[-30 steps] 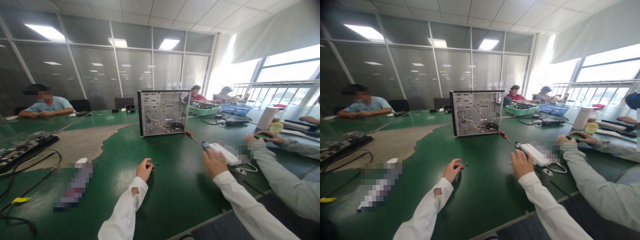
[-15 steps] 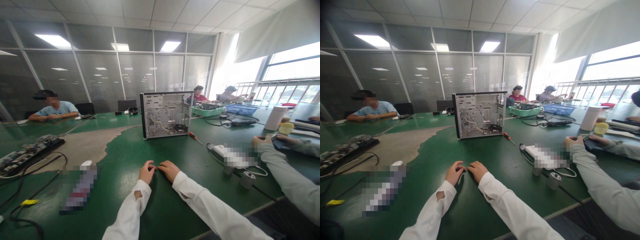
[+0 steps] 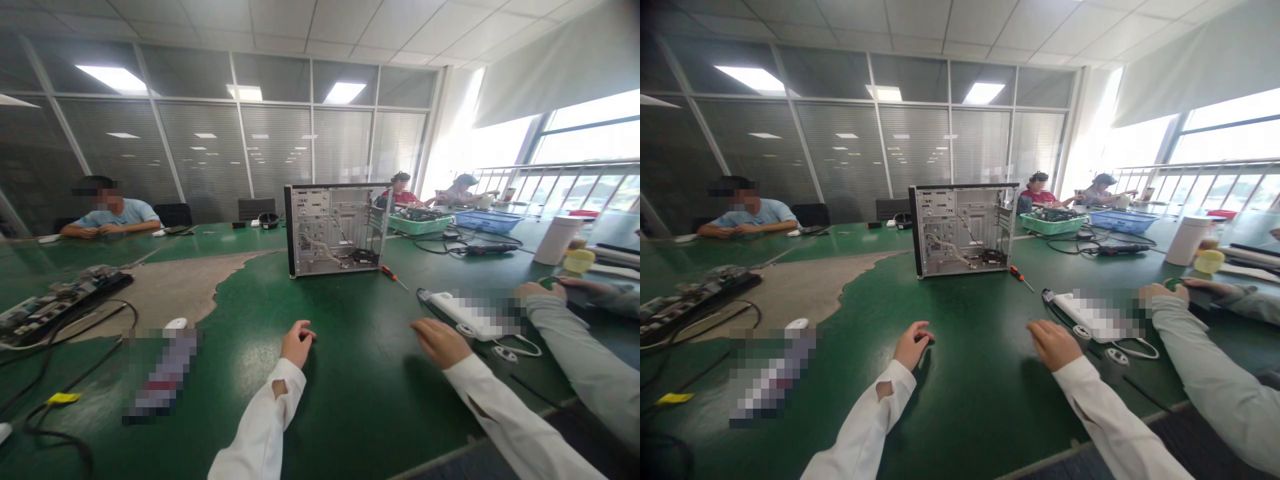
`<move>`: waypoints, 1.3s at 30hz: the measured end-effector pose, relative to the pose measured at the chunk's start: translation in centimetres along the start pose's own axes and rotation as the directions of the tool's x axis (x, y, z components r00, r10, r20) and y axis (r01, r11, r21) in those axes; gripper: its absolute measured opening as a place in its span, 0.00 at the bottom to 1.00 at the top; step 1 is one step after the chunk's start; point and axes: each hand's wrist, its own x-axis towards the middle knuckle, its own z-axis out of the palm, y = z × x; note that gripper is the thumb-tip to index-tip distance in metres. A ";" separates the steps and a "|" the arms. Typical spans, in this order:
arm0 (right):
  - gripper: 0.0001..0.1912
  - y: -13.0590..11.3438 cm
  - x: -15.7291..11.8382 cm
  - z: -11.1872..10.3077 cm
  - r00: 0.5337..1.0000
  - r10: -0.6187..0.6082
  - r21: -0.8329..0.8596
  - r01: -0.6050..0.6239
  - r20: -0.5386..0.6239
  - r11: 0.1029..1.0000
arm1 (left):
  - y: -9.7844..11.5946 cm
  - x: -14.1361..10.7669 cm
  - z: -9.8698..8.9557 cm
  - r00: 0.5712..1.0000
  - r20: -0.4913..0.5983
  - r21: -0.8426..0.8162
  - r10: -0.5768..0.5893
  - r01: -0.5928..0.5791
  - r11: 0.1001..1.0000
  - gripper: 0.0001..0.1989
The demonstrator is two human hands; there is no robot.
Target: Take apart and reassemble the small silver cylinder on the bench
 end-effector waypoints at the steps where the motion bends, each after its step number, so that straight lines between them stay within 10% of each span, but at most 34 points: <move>1: 0.13 1.9 -0.6 -0.3 0.996 0.078 -0.068 -0.080 -0.037 0.994 | 0.0 0.0 0.0 1.000 -0.001 0.002 0.005 -0.005 1.000 0.15; 6: 0.14 6.6 -3.0 -1.4 0.959 0.256 -0.254 -0.279 -0.123 0.926 | 0.0 0.0 0.0 1.000 -0.008 0.024 0.005 -0.005 1.000 0.15; 26: 0.10 6.4 -2.5 -2.9 0.892 0.451 -0.282 -0.423 0.038 0.861 | 0.0 -0.1 0.0 1.000 0.002 0.036 0.015 -0.016 0.999 0.15; 39: 0.20 6.1 -5.0 -2.3 0.893 0.439 -0.311 -0.448 -0.103 0.838 | 0.0 -0.2 0.0 1.000 0.002 0.037 0.007 -0.007 0.999 0.14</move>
